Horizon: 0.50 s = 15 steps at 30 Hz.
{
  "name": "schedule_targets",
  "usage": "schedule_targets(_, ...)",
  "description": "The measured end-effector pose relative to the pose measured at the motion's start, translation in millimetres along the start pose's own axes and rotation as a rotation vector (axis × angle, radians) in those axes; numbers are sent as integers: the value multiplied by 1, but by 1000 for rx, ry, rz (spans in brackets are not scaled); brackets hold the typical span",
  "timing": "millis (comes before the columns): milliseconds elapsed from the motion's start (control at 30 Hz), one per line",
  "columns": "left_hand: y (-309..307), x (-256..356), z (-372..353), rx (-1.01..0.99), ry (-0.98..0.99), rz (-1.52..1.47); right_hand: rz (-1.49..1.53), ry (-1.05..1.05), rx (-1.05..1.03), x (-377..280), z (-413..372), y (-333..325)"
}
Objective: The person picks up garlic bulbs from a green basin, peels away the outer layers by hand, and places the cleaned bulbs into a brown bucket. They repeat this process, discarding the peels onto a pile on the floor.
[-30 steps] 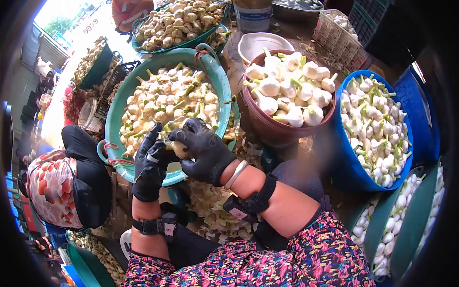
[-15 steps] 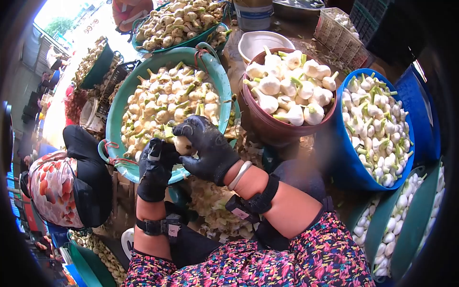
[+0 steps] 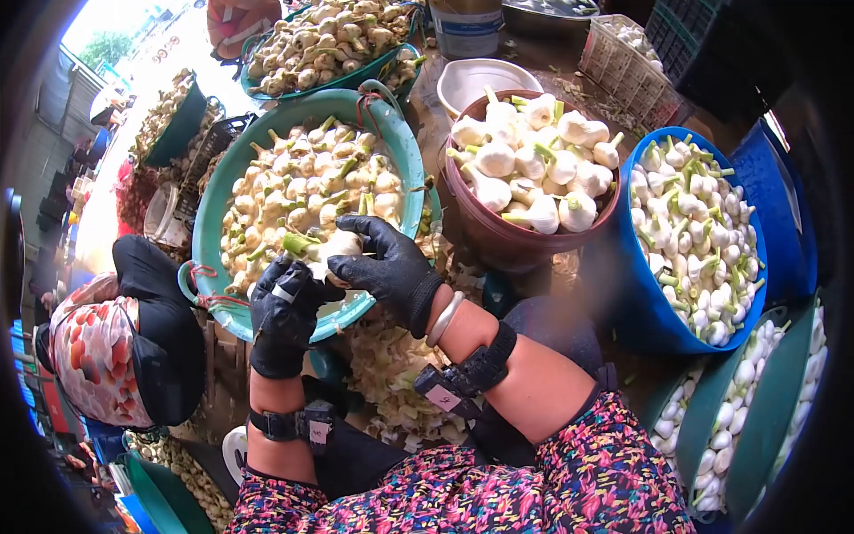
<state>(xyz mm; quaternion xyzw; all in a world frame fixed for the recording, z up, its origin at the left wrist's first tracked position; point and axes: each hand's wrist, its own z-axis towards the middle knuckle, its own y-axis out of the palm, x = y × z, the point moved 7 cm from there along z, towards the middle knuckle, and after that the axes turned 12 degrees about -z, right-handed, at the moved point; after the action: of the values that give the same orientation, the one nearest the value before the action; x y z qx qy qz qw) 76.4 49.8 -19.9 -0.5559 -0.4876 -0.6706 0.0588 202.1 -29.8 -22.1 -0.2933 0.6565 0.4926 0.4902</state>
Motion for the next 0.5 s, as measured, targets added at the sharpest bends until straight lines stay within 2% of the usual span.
schedule_targets(67, 1, -2, 0, 1, 7, 25, 38, 3, 8, 2, 0, 2)
schedule_targets(100, 2, -3, 0, 2, 15, 48, -59, -30, 12, 0, -2, 3)
schedule_targets(133, -5, -11, 0, 39, -125, -294, -156, -64, 15, -2, -2, 4)
schedule_targets(167, -1, -11, 0, 39, -124, -296, -157, -63, 14, 1, -1, 3)
schedule_targets(233, -3, -11, -1, 205, -107, -250, -660, -447, 108, -18, -5, 4)
schedule_targets(267, -5, -11, -2, 206, -106, -253, -662, -447, 105, -21, -6, 5)
schedule_targets(333, 3, 5, 0, 31, 107, 673, -833, -617, 114, -38, -14, 14)
schedule_targets(367, 6, 6, -1, 31, 108, 673, -834, -617, 113, -35, -14, 14)
schedule_targets(433, 4, -7, -2, 132, -75, -69, -579, -337, 49, -10, -6, 7)
schedule_targets(467, 1, -6, -4, 131, -78, -68, -578, -336, 52, -11, -7, 7)
schedule_targets(500, -3, -3, -5, 98, -52, 55, -193, -36, -14, 7, -3, 5)
